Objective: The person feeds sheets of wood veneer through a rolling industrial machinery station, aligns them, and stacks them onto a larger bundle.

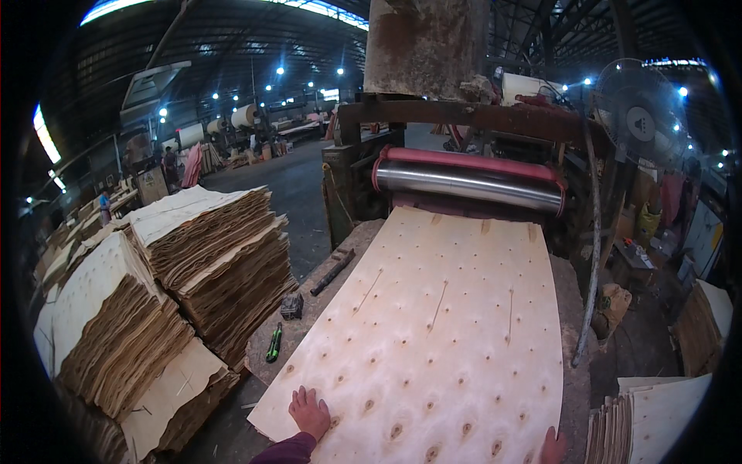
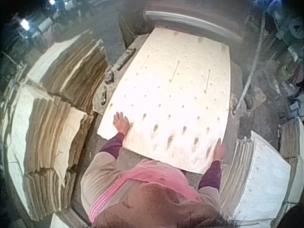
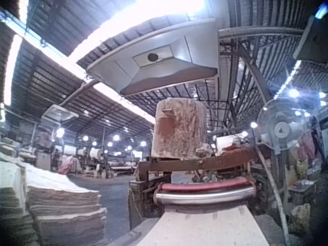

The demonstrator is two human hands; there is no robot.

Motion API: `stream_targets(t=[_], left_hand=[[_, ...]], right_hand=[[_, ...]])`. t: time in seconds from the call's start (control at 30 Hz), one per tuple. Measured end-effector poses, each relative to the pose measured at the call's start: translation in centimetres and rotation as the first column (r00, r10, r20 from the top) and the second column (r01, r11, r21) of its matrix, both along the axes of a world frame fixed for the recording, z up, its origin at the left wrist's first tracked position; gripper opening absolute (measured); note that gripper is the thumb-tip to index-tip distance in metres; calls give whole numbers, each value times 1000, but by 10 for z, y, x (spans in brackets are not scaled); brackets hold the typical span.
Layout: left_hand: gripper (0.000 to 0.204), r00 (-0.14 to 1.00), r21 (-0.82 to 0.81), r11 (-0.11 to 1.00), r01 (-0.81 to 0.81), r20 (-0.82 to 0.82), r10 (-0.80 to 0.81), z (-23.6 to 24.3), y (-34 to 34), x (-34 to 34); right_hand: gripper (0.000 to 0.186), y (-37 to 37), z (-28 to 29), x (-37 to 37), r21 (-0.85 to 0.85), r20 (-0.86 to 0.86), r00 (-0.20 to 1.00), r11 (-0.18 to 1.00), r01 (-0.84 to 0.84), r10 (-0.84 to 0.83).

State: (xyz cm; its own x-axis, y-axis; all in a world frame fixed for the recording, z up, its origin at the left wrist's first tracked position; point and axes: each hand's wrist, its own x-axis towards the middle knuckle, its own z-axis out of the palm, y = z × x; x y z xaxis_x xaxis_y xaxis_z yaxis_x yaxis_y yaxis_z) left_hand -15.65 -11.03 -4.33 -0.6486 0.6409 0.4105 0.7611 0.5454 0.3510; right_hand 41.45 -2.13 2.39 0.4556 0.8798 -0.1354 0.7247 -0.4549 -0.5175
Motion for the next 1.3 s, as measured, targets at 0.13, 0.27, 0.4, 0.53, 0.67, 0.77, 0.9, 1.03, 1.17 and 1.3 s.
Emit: stream_targets(t=[0.13, 0.27, 0.4, 0.53, 0.67, 0.77, 0.9, 1.03, 1.17, 1.3], left_hand=[[44, 1000, 1, 1000, 4, -6, -4, -1, 0, 0], [44, 1000, -7, 1000, -2, -6, 2, -2, 0, 0], [44, 1000, -1, 1000, -10, -14, 10, -3, 0, -1], [44, 1000, -5, 1000, -13, -10, 13, -3, 1, -1], [44, 1000, -2, 1000, -8, -16, 8, -3, 0, -1], [44, 1000, 0, 1000, -6, -18, 6, -4, 1, -2], [44, 1000, 3, 1000, -6, -25, 6, -3, 0, -1], [43, 1000, 9, 1000, -4, -24, 4, -3, 0, -1], [43, 1000, 5, 1000, -1, -17, 1, -1, 0, 0], [43, 1000, 3, 1000, -2, -13, 2, -2, 0, -1]], right_hand=[[81, 1, -11, 6, -20, 19, 999, 999, 27, -26], [82, 1, -9, 5, -31, 24, 999, 999, 34, -33], [82, 0, -9, 5, -7, -3, 1000, 1000, 22, -22], [83, 0, -10, 4, 16, -9, 1000, 1000, 23, -22], [82, 1, -12, 7, -1, -33, 999, 1000, 18, -18], [81, 3, -17, 9, -20, -12, 1000, 999, 26, -27], [80, 1, -8, 3, 18, -35, 999, 1000, 17, -16], [79, -1, -9, 5, 55, -42, 999, 998, -17, 19], [78, 0, 1, -1, 11, -39, 999, 1000, 6, -6], [78, 0, 0, 0, 13, -16, 1000, 1000, 5, -5]])
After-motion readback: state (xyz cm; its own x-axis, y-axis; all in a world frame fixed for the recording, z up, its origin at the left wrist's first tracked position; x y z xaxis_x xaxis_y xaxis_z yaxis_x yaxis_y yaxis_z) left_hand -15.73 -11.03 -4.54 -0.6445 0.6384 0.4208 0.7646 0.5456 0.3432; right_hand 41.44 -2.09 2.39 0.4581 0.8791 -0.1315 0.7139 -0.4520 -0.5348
